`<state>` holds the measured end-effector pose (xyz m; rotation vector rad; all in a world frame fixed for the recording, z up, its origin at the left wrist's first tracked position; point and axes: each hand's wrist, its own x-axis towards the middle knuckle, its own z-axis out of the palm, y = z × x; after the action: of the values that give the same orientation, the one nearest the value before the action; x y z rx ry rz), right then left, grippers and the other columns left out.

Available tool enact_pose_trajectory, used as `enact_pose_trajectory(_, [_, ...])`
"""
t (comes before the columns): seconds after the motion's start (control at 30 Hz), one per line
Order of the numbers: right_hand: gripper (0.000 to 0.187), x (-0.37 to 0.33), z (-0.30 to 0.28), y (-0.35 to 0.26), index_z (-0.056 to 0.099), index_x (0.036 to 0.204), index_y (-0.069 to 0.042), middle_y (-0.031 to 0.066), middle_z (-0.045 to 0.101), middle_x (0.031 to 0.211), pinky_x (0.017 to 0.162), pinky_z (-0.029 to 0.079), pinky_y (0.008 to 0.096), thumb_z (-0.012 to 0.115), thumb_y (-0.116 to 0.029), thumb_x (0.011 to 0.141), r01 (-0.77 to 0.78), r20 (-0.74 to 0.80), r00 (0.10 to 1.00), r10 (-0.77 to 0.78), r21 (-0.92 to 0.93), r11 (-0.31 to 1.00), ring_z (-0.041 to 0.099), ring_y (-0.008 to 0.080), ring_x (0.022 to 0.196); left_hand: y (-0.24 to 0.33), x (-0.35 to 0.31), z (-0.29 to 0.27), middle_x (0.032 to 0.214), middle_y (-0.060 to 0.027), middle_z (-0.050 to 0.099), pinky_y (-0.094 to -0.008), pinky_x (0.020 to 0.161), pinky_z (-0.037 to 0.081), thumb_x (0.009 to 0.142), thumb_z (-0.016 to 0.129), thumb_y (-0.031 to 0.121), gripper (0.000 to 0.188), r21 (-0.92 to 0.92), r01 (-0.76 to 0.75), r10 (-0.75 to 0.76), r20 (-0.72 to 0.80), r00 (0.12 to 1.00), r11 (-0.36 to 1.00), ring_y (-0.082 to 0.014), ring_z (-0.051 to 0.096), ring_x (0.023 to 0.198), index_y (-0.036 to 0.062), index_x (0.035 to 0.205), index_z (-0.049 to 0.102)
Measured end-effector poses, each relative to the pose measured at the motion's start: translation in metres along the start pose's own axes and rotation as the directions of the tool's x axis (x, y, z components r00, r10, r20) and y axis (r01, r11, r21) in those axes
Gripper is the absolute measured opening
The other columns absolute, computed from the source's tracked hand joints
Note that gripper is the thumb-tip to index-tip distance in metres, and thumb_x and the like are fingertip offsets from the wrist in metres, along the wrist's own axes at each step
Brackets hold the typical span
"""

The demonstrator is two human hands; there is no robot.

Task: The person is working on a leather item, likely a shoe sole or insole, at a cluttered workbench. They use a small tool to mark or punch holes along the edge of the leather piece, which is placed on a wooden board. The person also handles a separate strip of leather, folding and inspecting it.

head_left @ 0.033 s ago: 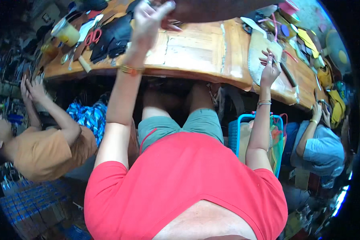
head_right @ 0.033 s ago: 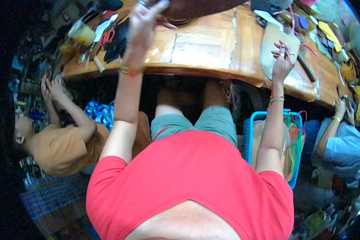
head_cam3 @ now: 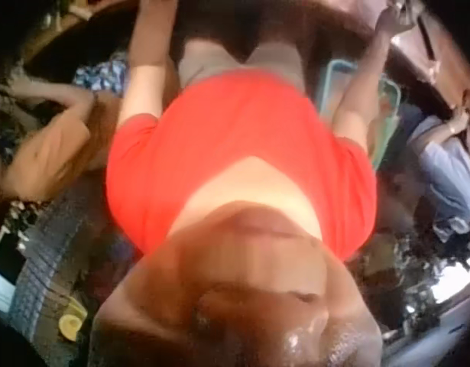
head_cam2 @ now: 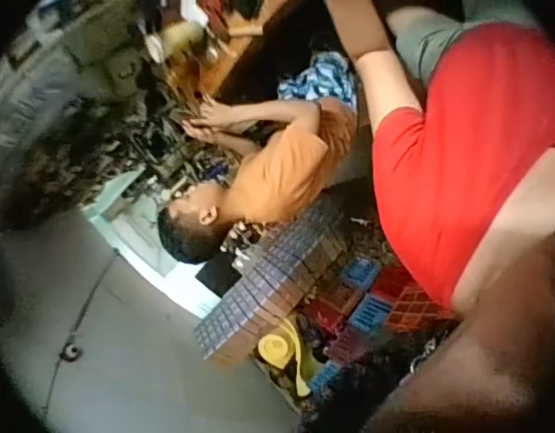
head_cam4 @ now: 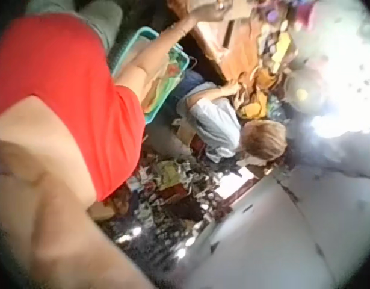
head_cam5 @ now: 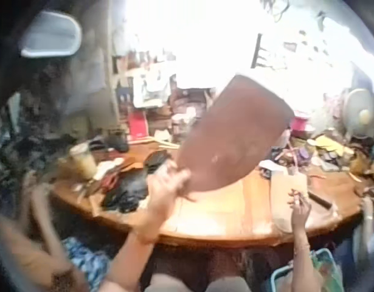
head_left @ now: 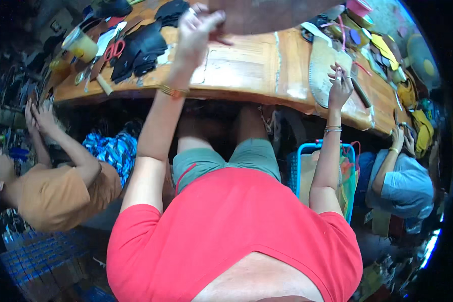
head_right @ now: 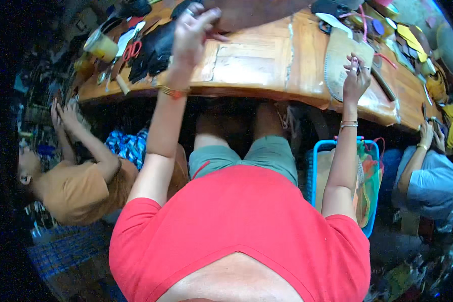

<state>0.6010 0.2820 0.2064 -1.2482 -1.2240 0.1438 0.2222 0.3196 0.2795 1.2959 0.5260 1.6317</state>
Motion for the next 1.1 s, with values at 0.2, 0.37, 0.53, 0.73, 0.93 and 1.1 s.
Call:
enact_pose_trajectory(0.2, [0.024, 0.011, -0.051, 0.054, 0.063, 0.090, -0.005, 0.0154, 0.065, 0.085, 0.075, 0.046, 0.0417, 0.068, -0.026, 0.080, 0.069, -0.039, 0.991, -0.125, -0.655, 0.752, 0.061, 0.0329, 0.083, -0.086, -0.070, 0.041, 0.092, -0.0173, 0.063, -0.0405, 0.062, 0.061, 0.089, 0.059, 0.007, 0.020, -0.164, 0.477, -0.484, -0.003, 0.875, 0.863, -0.0298, 0.069, 0.077, -0.0023, 0.101, 0.045])
enact_pose_trajectory(0.37, [0.033, 0.009, -0.060, 0.075, 0.062, 0.081, -0.007, 0.0169, 0.065, 0.082, 0.072, 0.047, 0.0435, 0.079, -0.033, 0.070, -0.062, -0.092, 0.996, -0.012, -0.751, 0.657, 0.062, 0.0349, 0.080, -0.078, -0.077, 0.024, 0.096, -0.0195, 0.064, -0.0370, 0.063, 0.061, 0.093, 0.058, 0.013, 0.016, 0.054, 0.692, -0.691, 0.144, 0.708, 0.720, -0.0312, 0.069, 0.085, -0.0012, 0.095, 0.051])
enact_pose_trajectory(0.53, [0.027, 0.020, -0.064, 0.108, 0.062, 0.079, -0.004, 0.0126, 0.066, 0.076, 0.064, 0.048, 0.0367, 0.082, -0.017, 0.067, -0.199, -0.188, 0.976, 0.115, -0.530, 0.824, 0.064, 0.0252, 0.074, -0.078, -0.079, 0.015, 0.087, -0.0195, 0.068, -0.0328, 0.059, 0.060, 0.092, 0.059, 0.016, 0.019, 0.222, 0.706, -0.740, 0.222, 0.635, 0.673, -0.0274, 0.070, 0.081, -0.0031, 0.092, 0.058])
enact_pose_trajectory(0.73, [0.020, 0.025, -0.075, 0.088, 0.057, 0.082, -0.006, 0.0092, 0.067, 0.084, 0.063, 0.049, 0.0206, 0.069, 0.008, 0.076, -0.324, -0.153, 0.897, 0.414, 0.409, 0.853, 0.065, 0.0146, 0.077, -0.056, -0.088, 0.036, 0.092, -0.0144, 0.069, -0.0314, 0.053, 0.054, 0.075, 0.078, 0.029, 0.034, 0.731, 0.504, -0.821, 0.133, 0.556, 0.460, -0.0233, 0.070, 0.074, 0.0006, 0.086, 0.063])
enact_pose_trajectory(0.93, [0.024, 0.024, -0.081, 0.063, 0.055, 0.084, -0.003, 0.0114, 0.066, 0.088, 0.074, 0.054, 0.0262, 0.069, 0.014, 0.073, -0.243, -0.155, 0.904, 0.399, 0.581, 0.777, 0.066, 0.0188, 0.081, -0.081, -0.085, 0.032, 0.122, -0.0069, 0.060, -0.0502, 0.097, 0.043, 0.062, 0.082, 0.041, 0.053, 0.776, -0.505, 0.018, 0.540, 0.842, 0.378, -0.0359, 0.058, 0.111, 0.0135, 0.105, 0.068])
enact_pose_trajectory(1.1, [0.027, 0.014, -0.047, 0.053, 0.055, 0.089, -0.002, 0.0132, 0.065, 0.093, 0.079, 0.054, 0.0288, 0.069, 0.013, 0.072, -0.268, -0.070, 0.914, 0.399, 0.633, 0.726, 0.065, 0.0198, 0.084, -0.108, -0.083, 0.031, 0.129, -0.0126, 0.056, -0.0509, 0.105, 0.035, 0.064, 0.080, 0.047, 0.059, 0.800, -0.456, -0.126, 0.537, 0.834, 0.389, -0.0352, 0.050, 0.123, 0.0110, 0.109, 0.067])
